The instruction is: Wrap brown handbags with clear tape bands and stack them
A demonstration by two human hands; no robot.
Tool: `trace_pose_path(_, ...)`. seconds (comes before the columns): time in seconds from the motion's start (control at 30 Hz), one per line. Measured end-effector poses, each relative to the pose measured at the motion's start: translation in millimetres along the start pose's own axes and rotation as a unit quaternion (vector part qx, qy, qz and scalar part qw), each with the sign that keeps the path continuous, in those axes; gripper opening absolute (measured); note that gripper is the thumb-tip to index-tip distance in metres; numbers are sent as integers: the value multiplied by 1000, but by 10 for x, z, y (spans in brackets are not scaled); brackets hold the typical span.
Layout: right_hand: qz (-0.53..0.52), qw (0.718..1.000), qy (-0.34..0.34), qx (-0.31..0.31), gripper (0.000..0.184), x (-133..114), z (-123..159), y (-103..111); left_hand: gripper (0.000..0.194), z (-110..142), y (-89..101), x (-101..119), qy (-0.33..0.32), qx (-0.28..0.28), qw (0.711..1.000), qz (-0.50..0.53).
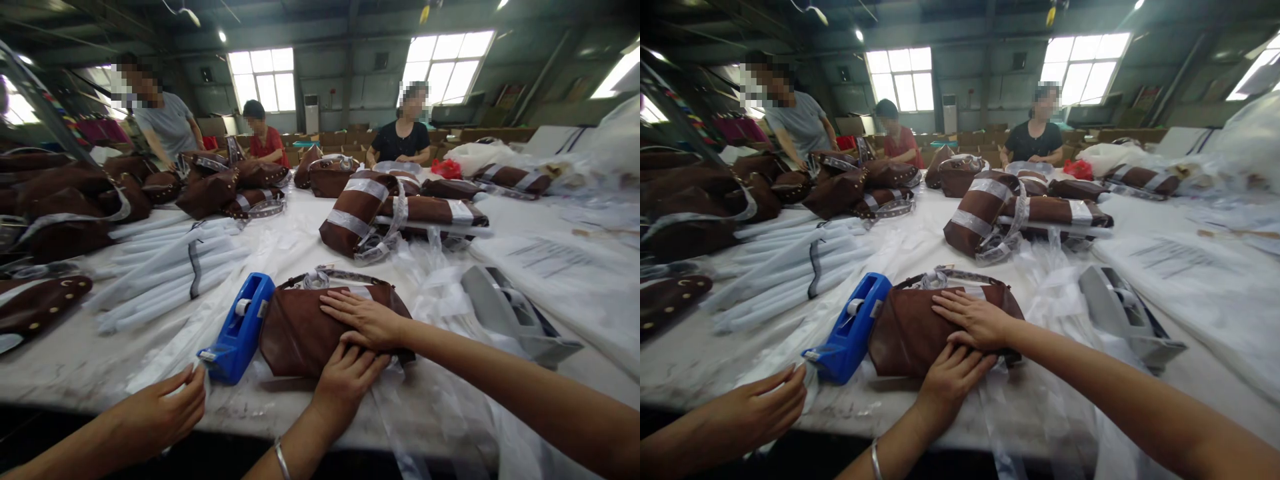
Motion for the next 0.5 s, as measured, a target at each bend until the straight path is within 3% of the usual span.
trace_pose_path(0.2, -20, 1000, -12, 7, 71, 9, -93, 47, 70, 22, -44, -5, 5, -2, 1000, -6)
trace_pose_path(0.4, -45, 997, -53, -27, 71, -81, -252, -31, 68, 44, -55, 16, 3, -30, 999, -30)
trace_pose_path(0.5, -27, 999, -40, -15, 72, -123, -351, 25, 68, 37, -45, 23, 10, -26, 999, -38)
Point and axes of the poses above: each hand's wrist, its own z-axis away from the middle knuckle, its own y-axis out of the back of the hand, x = y × z, the point moved 4 cm from there along -z, towards the middle knuckle, and after that the axes turned 3 degrees about -z, right-handed, at the moved point
